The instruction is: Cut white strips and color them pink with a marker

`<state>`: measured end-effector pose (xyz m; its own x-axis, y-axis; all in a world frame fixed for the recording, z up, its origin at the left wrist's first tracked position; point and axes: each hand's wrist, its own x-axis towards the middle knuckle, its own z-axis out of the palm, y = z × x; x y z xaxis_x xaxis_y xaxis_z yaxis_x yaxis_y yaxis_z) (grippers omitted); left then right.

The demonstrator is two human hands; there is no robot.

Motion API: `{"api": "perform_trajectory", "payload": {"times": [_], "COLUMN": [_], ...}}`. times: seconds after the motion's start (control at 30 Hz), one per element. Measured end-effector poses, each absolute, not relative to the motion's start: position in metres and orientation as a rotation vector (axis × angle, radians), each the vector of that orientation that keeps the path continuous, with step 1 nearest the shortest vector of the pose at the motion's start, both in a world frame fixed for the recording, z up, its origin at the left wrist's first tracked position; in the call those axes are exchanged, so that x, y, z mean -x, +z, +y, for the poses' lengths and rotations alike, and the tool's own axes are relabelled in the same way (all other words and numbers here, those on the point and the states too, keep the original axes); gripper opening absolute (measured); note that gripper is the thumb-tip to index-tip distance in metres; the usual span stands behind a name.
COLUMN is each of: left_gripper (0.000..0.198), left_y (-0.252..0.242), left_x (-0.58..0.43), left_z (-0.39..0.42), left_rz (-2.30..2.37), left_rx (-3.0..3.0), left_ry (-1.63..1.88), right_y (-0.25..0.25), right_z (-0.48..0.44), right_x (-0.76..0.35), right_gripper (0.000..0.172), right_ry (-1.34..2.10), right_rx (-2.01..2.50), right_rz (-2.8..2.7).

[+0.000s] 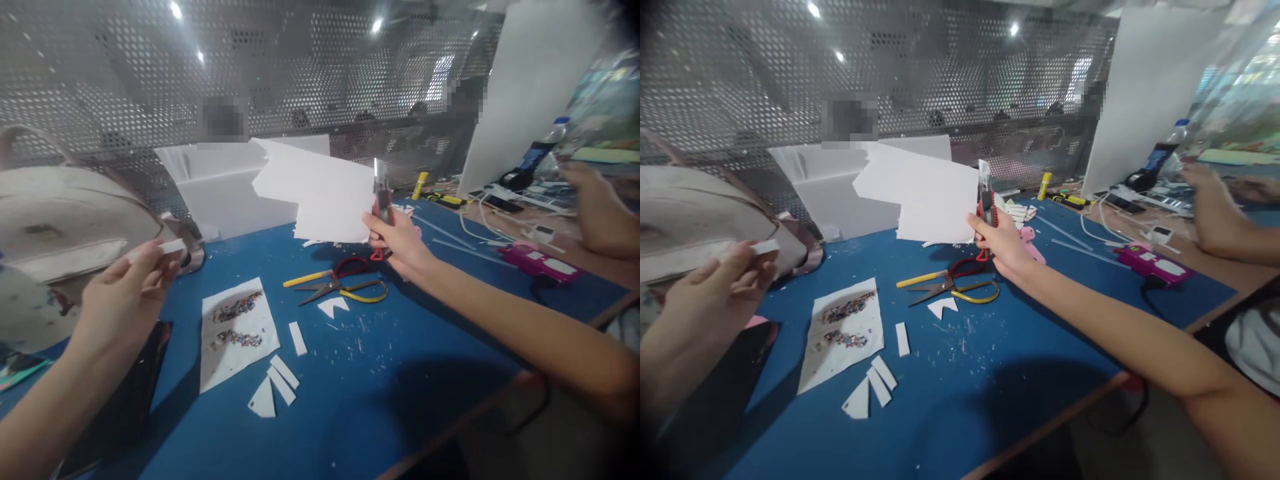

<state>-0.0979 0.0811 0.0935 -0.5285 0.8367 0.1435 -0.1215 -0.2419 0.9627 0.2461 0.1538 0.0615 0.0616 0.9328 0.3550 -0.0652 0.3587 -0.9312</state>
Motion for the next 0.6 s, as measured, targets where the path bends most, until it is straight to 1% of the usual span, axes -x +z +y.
{"api": "perform_trajectory", "payload": {"times": [0.13, 0.17, 0.33, 0.47, 0.6], "left_gripper": [0.023, 0.023, 0.026, 0.023, 0.02], "left_y": [0.09, 0.086, 0.062, 0.046, 0.039], "left_x": [0.094, 0.091, 0.08, 0.086, 0.093], "left_z": [0.07, 0.068, 0.06, 0.041, 0.019], "left_rz": [1.336, 1.321, 1.262, 1.245, 1.261], "left_rx": [-0.883, -0.874, -0.809, -0.764, -0.733], "left_ry": [1.728, 1.687, 1.531, 1.441, 1.394], "right_y": [0.059, 0.058, 0.054, 0.046, 0.039], "right_z": [0.202, 0.218, 0.294, 0.33, 0.345], "right_x": [-0.229, -0.221, -0.182, -0.166, -0.158], "right_gripper": [0.021, 0.02, 0.03, 0.032, 0.032], "right_ry": [0.796, 0.76, 0.666, 0.614, 0.593], "right_rx": [1.001, 1.035, 1.221, 1.344, 1.441], "right_rz": [-1.381, -1.407, -1.549, -1.61, -1.627]}}
